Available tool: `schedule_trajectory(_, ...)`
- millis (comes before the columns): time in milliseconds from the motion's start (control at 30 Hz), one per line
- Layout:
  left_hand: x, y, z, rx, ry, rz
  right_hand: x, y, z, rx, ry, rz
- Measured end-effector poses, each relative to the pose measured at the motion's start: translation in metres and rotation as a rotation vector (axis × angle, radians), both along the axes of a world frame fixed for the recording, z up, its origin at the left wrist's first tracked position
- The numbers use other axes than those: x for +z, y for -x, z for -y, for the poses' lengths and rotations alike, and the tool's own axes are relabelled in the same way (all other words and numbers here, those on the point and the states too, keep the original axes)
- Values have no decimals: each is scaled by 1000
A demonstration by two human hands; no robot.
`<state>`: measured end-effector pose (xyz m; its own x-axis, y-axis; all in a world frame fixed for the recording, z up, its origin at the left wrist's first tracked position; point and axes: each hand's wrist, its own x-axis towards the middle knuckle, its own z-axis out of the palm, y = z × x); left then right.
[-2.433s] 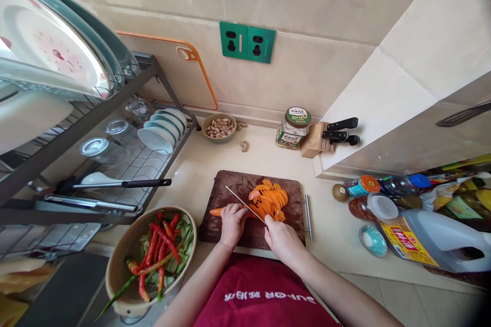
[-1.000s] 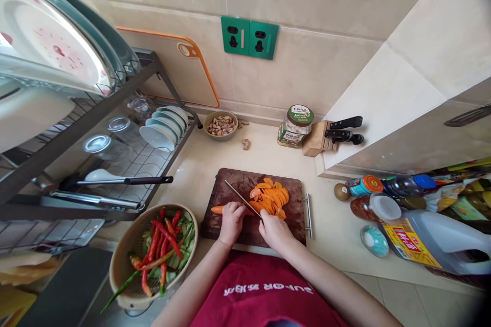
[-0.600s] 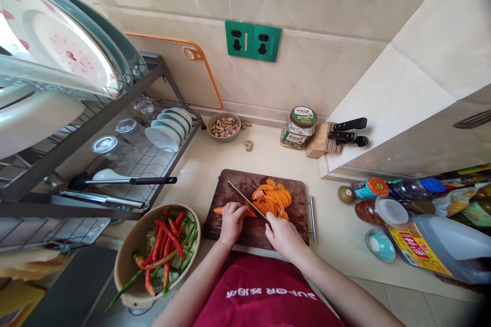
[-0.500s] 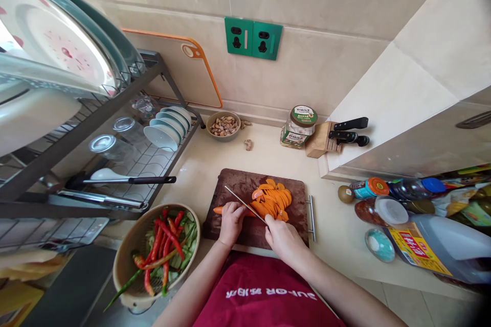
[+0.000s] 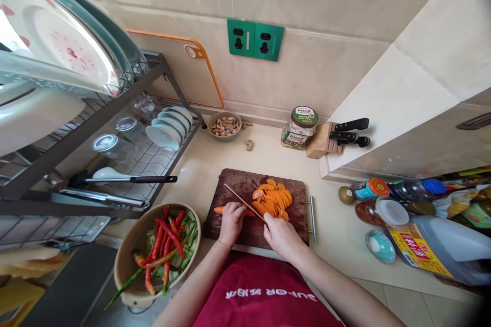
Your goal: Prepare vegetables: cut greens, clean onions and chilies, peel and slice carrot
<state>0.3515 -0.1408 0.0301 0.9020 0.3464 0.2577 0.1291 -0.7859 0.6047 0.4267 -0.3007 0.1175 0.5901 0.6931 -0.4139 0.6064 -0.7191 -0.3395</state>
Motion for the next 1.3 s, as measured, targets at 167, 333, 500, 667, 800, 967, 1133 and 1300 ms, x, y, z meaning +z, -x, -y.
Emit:
schedule_trajectory(167,0,1,-1,-10,5,1,-11,1,-16,-37,22,-4)
schedule_trajectory(333,0,2,-2,-19,6,19,-2,-5,-3,-21,-41,-8)
schedule_trajectory(500,-3,0,-2,-17,1,30,1,-2,-4,-1,13,-28)
schedule_trajectory(667,0,8,-8,-47,-64,10,-17,0,-17,-70,23,-19)
schedule_trajectory(800,1,13,-15,1,-130,-37,-22,-8,-9,-108,-70,-59)
schedule_trajectory(967,1,1,-12,-120,-42,-39,-21,-10,8,-158,-89,-31)
schedule_trajectory(1133,5,-8,-2,-127,10,-17,-18,-2,14,-165,-96,1)
schedule_trajectory(1300,12,-10,6,-12,-67,-70,-8,5,16,-116,-102,44)
